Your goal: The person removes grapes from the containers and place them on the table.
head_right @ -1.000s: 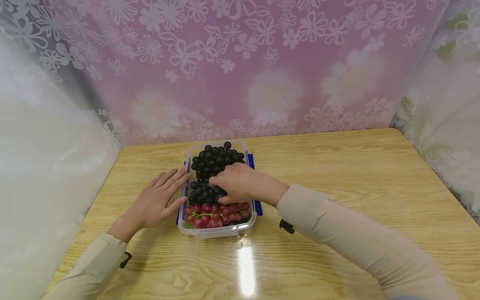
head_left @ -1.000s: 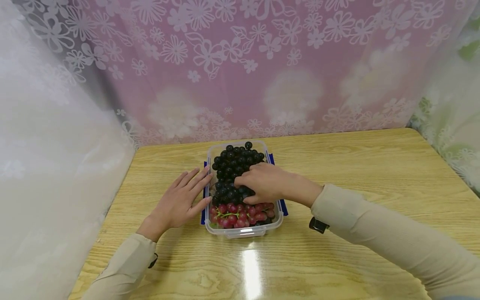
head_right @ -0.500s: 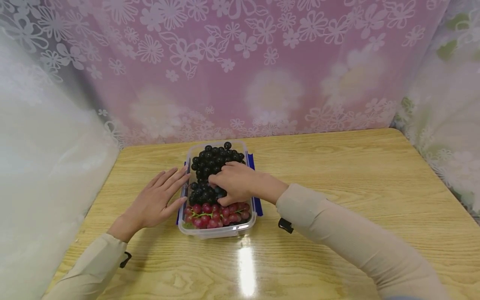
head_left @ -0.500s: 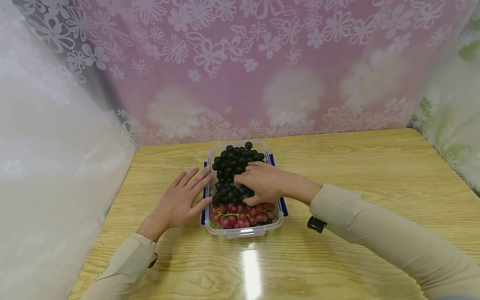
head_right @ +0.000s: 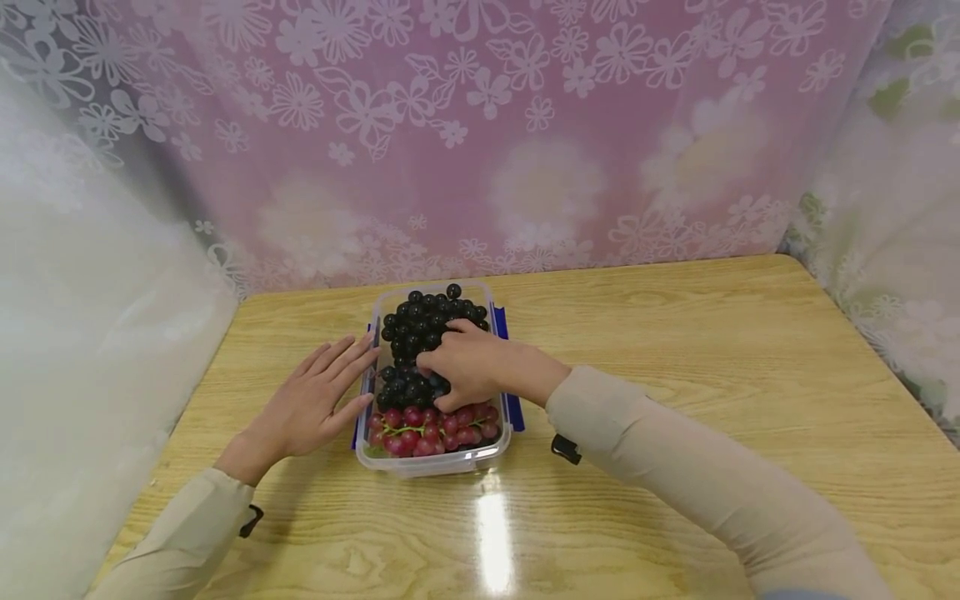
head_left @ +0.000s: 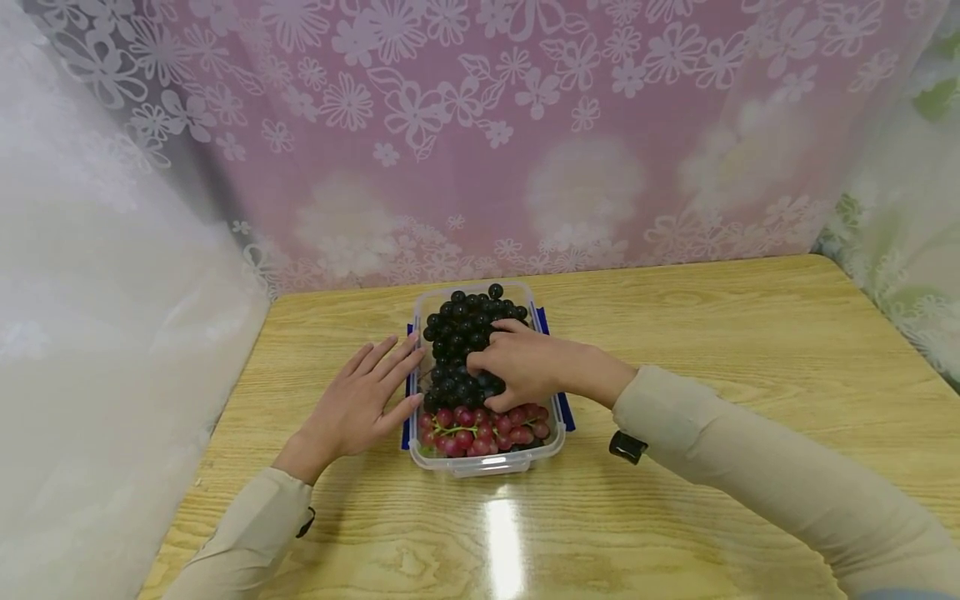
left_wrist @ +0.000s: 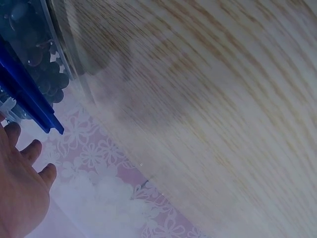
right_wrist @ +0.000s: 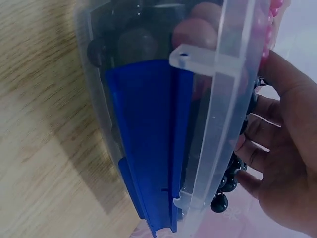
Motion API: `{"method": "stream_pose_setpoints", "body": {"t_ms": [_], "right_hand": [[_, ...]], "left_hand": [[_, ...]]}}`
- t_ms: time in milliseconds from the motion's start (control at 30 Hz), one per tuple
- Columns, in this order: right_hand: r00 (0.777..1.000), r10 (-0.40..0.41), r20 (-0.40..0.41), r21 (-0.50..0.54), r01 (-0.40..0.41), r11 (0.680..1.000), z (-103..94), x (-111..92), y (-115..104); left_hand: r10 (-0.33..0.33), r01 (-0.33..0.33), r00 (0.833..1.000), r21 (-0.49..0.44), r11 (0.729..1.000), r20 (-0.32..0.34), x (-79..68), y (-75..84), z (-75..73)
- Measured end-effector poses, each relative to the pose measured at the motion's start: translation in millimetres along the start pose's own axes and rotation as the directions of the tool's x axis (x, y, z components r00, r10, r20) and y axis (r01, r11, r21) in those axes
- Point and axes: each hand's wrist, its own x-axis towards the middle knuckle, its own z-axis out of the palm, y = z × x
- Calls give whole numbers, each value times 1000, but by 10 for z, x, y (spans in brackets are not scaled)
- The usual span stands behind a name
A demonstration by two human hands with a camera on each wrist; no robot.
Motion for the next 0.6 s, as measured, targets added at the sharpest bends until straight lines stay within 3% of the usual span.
{"method": "stream_pose_setpoints", "body": {"t_ms": [200,600], "right_hand": [[998,-42,-40,-4,42,999,-51,-2,47],[999,-27,-44,173,34,984,-325,-35,96]], "left_hand": [[-2,2,1000,-2,1000,10,18,11,-7],[-15,15,1000,-13,1000,16,-1,-7,-9]]}}
